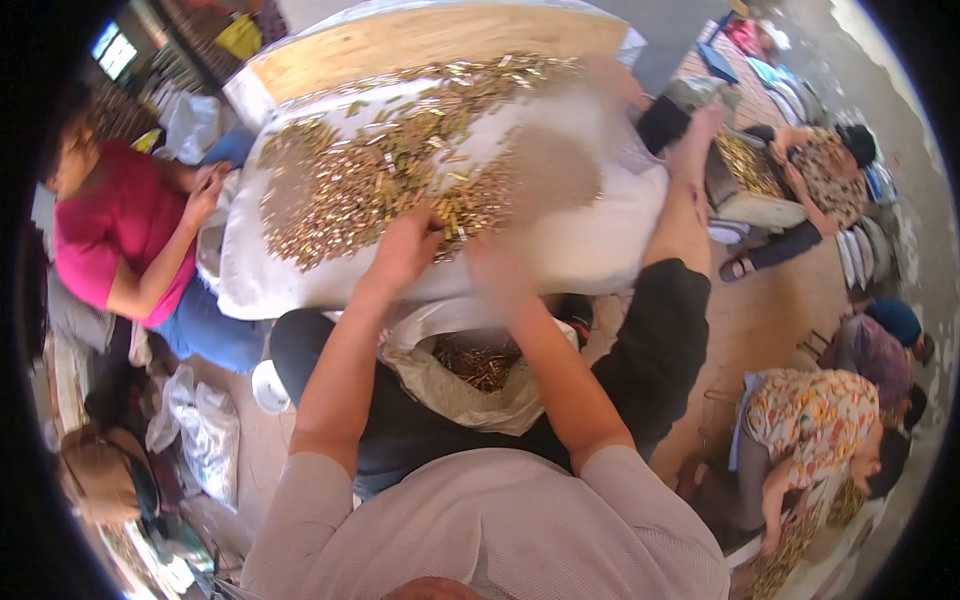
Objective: The person assembles small metal components by picking up pins and casings from piles on the table and fitting them together by hand.
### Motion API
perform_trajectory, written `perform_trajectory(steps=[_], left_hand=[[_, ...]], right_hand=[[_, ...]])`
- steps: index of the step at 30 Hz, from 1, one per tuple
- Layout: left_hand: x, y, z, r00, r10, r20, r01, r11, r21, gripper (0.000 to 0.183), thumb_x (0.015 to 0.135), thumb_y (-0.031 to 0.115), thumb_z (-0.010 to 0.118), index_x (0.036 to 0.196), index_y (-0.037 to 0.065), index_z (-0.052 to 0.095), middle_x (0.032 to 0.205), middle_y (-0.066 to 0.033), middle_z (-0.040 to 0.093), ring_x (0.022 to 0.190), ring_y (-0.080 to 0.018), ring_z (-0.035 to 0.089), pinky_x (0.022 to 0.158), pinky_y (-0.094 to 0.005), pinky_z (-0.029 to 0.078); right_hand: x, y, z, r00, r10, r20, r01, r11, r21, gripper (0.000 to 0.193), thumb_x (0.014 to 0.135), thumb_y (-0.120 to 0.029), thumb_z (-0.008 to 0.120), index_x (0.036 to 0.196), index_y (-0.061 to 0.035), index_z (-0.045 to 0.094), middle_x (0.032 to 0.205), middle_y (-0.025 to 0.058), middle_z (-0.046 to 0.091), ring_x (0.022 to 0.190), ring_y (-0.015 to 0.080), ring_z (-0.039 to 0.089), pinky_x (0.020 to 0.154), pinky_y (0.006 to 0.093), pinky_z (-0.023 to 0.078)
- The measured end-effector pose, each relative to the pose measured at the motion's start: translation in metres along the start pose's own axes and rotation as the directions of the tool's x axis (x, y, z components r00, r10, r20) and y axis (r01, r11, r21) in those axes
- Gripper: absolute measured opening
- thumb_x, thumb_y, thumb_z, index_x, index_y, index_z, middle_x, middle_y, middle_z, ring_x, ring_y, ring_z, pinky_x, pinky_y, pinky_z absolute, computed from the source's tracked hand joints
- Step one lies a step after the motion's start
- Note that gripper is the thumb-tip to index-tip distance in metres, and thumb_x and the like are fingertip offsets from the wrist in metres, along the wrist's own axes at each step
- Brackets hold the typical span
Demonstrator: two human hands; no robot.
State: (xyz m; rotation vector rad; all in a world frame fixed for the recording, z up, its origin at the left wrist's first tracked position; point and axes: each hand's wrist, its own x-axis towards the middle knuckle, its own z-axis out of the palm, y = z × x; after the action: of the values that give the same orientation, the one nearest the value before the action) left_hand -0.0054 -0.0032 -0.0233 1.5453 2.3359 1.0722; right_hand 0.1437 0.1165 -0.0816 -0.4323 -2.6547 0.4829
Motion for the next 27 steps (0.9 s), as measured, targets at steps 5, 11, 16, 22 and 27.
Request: perform_trajectory(steps=[5, 11, 16, 22, 27], left_hand=[[-0.004, -0.004, -0.001, 0.994, -0.108, -0.003, 0.101, 0.938, -0.332, 0.020, 0.083, 0.005, 0.067, 0.102, -0.001, 0.066, 0.088, -0.0165, 0.070, 0.078, -0.0270, 0.068, 0.072, -0.0375, 0.053], [0.003, 0.018, -0.002, 0.944, -0.243, 0.224, 0.330, 0.748, -0.576, 0.015, 0.091, 0.004, 0.064, 0.105, -0.001, 0.068, 0.082, -0.0016, 0.066, 0.072, -0.0075, 0.058, 0.063, -0.0246, 0.049], [0.003, 0.026, 0.000, 0.927, -0.257, 0.271, 0.372, 0.708, -0.600, 0.014, 0.093, 0.007, 0.064, 0.105, 0.001, 0.069, 0.078, 0.0014, 0.063, 0.064, -0.0047, 0.053, 0.054, -0.0214, 0.044], [0.002, 0.019, 0.007, 0.930, -0.238, 0.280, 0.367, 0.650, -0.665, 0.016, 0.094, 0.010, 0.065, 0.106, 0.002, 0.069, 0.074, 0.0037, 0.060, 0.058, -0.0031, 0.048, 0.051, -0.0191, 0.040], [0.001, 0.017, 0.008, 0.926, -0.246, 0.286, 0.377, 0.609, -0.698, 0.017, 0.093, 0.012, 0.066, 0.107, 0.003, 0.070, 0.073, 0.0039, 0.060, 0.058, -0.0032, 0.049, 0.051, -0.0189, 0.040]], right_hand=[[0.002, -0.016, -0.023, 0.983, 0.113, -0.146, -0.045, 0.913, 0.404, 0.007, 0.084, -0.003, 0.066, 0.091, -0.0042, 0.065, 0.081, 0.0121, 0.062, 0.071, 0.0268, 0.061, 0.062, 0.0380, 0.050], [0.005, -0.001, -0.041, 0.885, 0.377, 0.274, -0.350, 0.148, 0.925, 0.012, 0.093, -0.013, 0.066, 0.097, -0.0012, 0.065, 0.072, -0.0014, 0.059, 0.062, 0.0058, 0.052, 0.053, 0.0222, 0.042], [0.006, -0.005, -0.046, 0.880, 0.322, 0.350, -0.304, -0.187, 0.934, 0.008, 0.094, -0.012, 0.065, 0.098, -0.0053, 0.066, 0.074, -0.0007, 0.060, 0.058, 0.0070, 0.052, 0.052, 0.0222, 0.041], [0.005, -0.004, -0.051, 0.887, 0.303, 0.348, -0.300, -0.194, 0.934, 0.009, 0.094, -0.015, 0.066, 0.098, -0.0062, 0.066, 0.076, -0.0001, 0.061, 0.060, 0.0079, 0.053, 0.051, 0.0226, 0.041], [0.006, -0.001, -0.051, 0.870, 0.340, 0.358, -0.273, -0.273, 0.923, 0.010, 0.094, -0.016, 0.067, 0.099, -0.0065, 0.066, 0.076, 0.0004, 0.061, 0.062, 0.0086, 0.054, 0.052, 0.0227, 0.042]])
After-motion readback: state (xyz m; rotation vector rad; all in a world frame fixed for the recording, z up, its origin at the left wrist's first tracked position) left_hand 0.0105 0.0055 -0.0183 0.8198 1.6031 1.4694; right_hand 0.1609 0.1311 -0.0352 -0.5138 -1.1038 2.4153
